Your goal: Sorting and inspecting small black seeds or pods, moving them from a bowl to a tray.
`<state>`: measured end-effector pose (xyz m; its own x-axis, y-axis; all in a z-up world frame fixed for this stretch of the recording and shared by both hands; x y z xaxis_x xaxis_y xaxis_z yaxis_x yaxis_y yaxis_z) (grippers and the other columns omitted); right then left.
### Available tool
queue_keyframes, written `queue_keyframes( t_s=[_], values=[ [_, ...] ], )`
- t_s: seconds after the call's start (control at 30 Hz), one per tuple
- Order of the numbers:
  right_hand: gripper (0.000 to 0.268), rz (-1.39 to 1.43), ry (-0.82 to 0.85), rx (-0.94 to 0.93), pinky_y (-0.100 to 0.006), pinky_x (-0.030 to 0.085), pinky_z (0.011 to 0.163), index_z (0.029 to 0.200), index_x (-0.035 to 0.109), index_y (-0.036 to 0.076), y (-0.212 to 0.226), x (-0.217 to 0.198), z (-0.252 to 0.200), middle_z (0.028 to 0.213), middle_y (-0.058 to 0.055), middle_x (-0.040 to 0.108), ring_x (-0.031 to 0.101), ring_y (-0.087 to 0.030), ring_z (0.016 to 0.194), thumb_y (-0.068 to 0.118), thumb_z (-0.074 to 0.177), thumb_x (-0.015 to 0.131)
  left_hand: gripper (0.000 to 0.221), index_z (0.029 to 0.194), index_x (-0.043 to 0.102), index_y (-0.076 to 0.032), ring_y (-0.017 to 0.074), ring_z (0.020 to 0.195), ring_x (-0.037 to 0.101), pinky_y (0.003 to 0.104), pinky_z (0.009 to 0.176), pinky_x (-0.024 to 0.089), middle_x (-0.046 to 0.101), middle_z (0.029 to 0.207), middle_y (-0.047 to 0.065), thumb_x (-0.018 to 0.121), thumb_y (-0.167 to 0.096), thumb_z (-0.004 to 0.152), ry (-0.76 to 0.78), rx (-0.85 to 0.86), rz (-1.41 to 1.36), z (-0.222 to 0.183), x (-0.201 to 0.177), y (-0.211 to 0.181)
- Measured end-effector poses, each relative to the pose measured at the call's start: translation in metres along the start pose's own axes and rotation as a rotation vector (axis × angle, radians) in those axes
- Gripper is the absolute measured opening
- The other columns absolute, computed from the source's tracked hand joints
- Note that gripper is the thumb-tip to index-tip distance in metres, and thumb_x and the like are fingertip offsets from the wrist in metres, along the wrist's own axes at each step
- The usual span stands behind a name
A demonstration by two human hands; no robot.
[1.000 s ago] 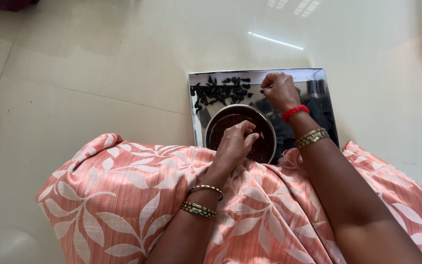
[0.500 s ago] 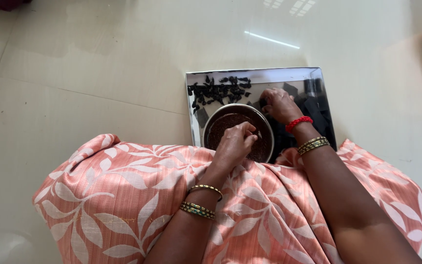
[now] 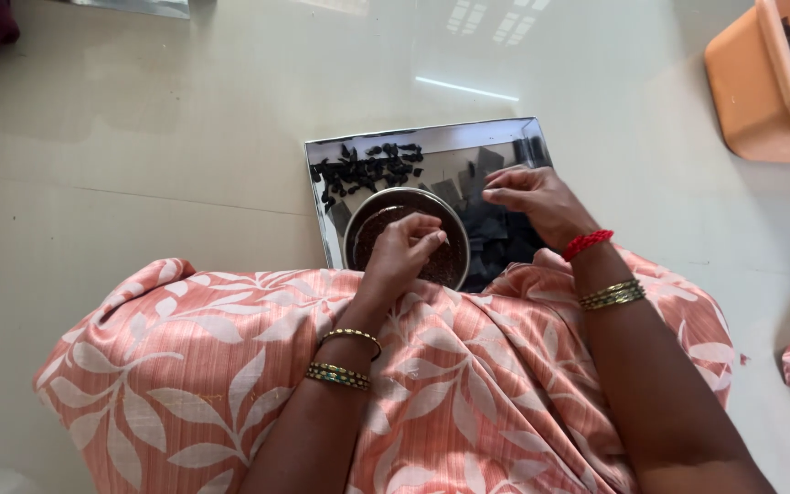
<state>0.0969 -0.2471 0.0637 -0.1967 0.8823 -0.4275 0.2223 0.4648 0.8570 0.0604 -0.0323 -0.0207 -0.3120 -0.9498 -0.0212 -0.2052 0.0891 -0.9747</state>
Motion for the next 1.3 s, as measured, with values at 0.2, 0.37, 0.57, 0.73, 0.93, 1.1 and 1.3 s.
queue_keyframes(
  t_s=[0.2,0.37,0.57,0.73,0.93,1.1,1.3],
  values=[
    [0.021,0.223,0.076,0.002,-0.025,0.052,0.076,0.102,0.079,0.007,0.007,0.052,-0.017,0.091,0.001,0.075,0.064,-0.006,0.083,0.025,0.092,0.076,0.05,0.127,0.062,-0.005,0.0146,0.102,0.071,0.03,0.084,0.058,0.076,0.11,0.006,0.077,-0.031,0.087,0.048,0.005,-0.36,-0.016,-0.002,-0.012],
    [0.019,0.349,0.089,0.017,-0.024,0.052,0.073,0.102,0.077,0.007,0.007,0.069,-0.022,0.09,0.001,0.074,0.066,-0.006,0.08,0.024,0.094,0.075,0.031,0.111,0.071,0.002,0.013,0.089,0.07,0.027,0.079,0.057,0.076,0.099,0.009,0.077,-0.02,0.091,0.123,-0.005,-0.456,-0.015,0.004,0.009],
    [0.017,0.457,0.058,0.064,-0.025,0.055,0.075,0.104,0.072,0.009,0.0,0.062,-0.019,0.092,0.0,0.075,0.074,-0.009,0.085,0.023,0.095,0.072,0.019,0.105,0.07,0.002,0.0125,0.081,0.071,0.026,0.075,0.06,0.075,0.092,0.008,0.074,-0.012,0.092,0.158,-0.05,-0.532,-0.013,0.007,0.028],
    [0.017,0.508,0.055,0.044,-0.027,0.057,0.077,0.106,0.071,0.009,-0.009,0.065,-0.011,0.096,-0.002,0.076,0.074,-0.01,0.089,0.023,0.096,0.071,0.033,0.117,0.066,-0.003,0.0123,0.085,0.072,0.03,0.075,0.062,0.073,0.1,0.004,0.07,-0.025,0.093,0.053,-0.192,-0.57,-0.028,0.004,-0.005],
    [0.018,0.718,0.207,-0.023,-0.029,0.058,0.083,0.11,0.068,0.008,-0.011,0.09,-0.008,0.102,-0.002,0.074,0.071,-0.012,0.095,0.021,0.098,0.071,0.032,0.121,0.063,-0.002,0.0189,0.088,0.074,0.034,0.079,0.064,0.075,0.103,0.011,0.073,-0.013,0.092,0.133,-0.238,-0.685,-0.027,0.008,0.008],
    [0.012,0.817,0.204,0.014,-0.028,0.057,0.082,0.107,0.065,0.007,-0.012,0.09,-0.007,0.098,-0.007,0.075,0.073,-0.016,0.095,0.017,0.1,0.067,0.015,0.108,0.071,0.003,0.0208,0.093,0.075,0.033,0.085,0.063,0.076,0.102,0.012,0.07,-0.004,0.095,0.083,-0.131,-0.794,-0.023,0.0,0.02],
    [0.01,0.95,0.179,0.052,-0.031,0.062,0.079,0.105,0.064,0.002,-0.023,0.092,-0.004,0.094,-0.012,0.073,0.074,-0.02,0.088,0.011,0.1,0.065,0.014,0.108,0.071,0.003,0.0206,0.092,0.075,0.033,0.084,0.064,0.075,0.1,0.012,0.07,-0.004,0.095,0.097,-0.135,-0.772,-0.025,0.001,0.019]
  ],
)
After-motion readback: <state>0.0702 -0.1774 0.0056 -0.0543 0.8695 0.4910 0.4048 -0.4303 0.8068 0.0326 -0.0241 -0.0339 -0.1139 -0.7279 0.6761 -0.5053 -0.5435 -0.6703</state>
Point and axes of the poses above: each hand's wrist, its own z-axis towards the middle knuckle, its own x-axis out of the palm, y = z × x, the point moved 7 cm from there along z, towards the middle knuckle
